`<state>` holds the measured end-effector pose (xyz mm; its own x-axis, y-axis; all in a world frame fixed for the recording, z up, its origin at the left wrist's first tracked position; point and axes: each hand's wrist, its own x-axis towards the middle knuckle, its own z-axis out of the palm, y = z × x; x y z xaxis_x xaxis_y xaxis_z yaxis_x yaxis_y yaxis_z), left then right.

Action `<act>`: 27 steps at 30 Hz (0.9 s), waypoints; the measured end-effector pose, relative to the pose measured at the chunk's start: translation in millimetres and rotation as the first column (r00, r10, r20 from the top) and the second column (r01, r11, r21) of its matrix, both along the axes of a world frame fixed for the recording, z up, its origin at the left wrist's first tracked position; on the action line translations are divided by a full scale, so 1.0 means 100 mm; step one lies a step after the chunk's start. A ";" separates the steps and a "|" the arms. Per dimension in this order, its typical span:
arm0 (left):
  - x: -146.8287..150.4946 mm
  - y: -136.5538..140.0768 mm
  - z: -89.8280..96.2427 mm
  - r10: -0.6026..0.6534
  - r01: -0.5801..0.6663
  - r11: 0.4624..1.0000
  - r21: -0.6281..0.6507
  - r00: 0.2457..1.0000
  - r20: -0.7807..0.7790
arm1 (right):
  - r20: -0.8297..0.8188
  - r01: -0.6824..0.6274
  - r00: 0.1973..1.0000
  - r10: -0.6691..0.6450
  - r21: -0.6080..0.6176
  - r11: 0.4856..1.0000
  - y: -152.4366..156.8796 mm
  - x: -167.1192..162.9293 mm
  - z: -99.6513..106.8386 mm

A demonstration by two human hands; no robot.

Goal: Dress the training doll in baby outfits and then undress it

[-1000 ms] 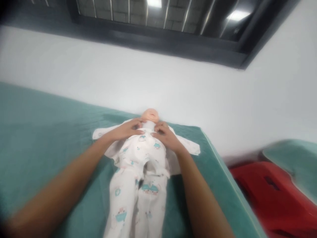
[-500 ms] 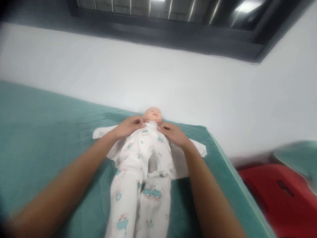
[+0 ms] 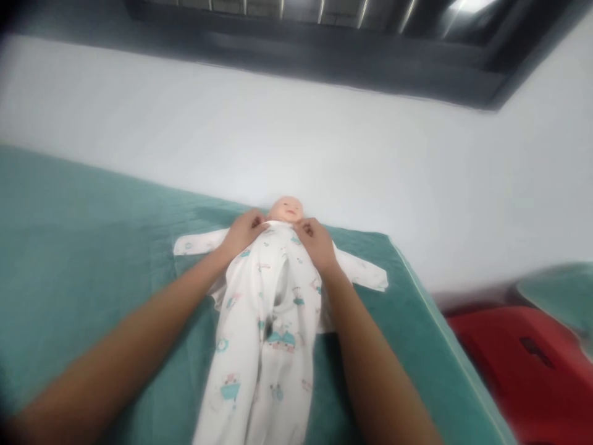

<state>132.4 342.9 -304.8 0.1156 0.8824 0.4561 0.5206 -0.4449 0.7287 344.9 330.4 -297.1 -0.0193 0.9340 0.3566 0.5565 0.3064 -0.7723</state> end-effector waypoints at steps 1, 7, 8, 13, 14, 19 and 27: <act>0.00 -0.01 -0.01 0.003 -0.003 1.000 0.007 1.000 -0.009 | -0.002 -0.008 1.000 0.008 -0.006 1.000 -0.02 0.01 0.00; -0.07 -0.11 -0.01 -0.102 0.111 0.990 0.090 0.990 -0.097 | 0.070 0.023 0.997 -0.025 0.027 0.999 -0.07 0.12 -0.04; -0.08 -0.13 0.00 -0.126 0.138 0.986 0.094 0.984 -0.126 | 0.092 0.027 0.995 -0.031 0.048 0.999 -0.07 0.15 -0.05; -0.09 -0.16 0.02 -0.119 0.137 0.987 0.087 0.975 -0.188 | 0.226 -0.083 0.971 0.077 0.016 0.996 -0.11 0.26 -0.01; -0.10 -0.16 0.02 -0.113 0.131 0.988 0.086 0.975 -0.190 | 0.229 -0.104 0.968 0.105 -0.015 0.994 -0.14 0.28 0.02; -0.09 -0.20 0.04 -0.081 0.097 0.993 0.071 0.975 -0.209 | 0.144 -0.258 0.949 0.281 -0.157 0.953 -0.22 0.37 0.10; -0.08 -0.19 0.03 -0.068 0.078 0.996 0.045 0.979 -0.190 | 0.328 0.117 0.940 -0.093 -0.054 0.992 -0.15 0.29 0.02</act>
<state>124.6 323.9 -301.8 0.2666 0.8440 0.4653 0.6110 -0.5214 0.5956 373.8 315.6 -295.2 -0.0230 0.9599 0.2796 0.8064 0.1831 -0.5623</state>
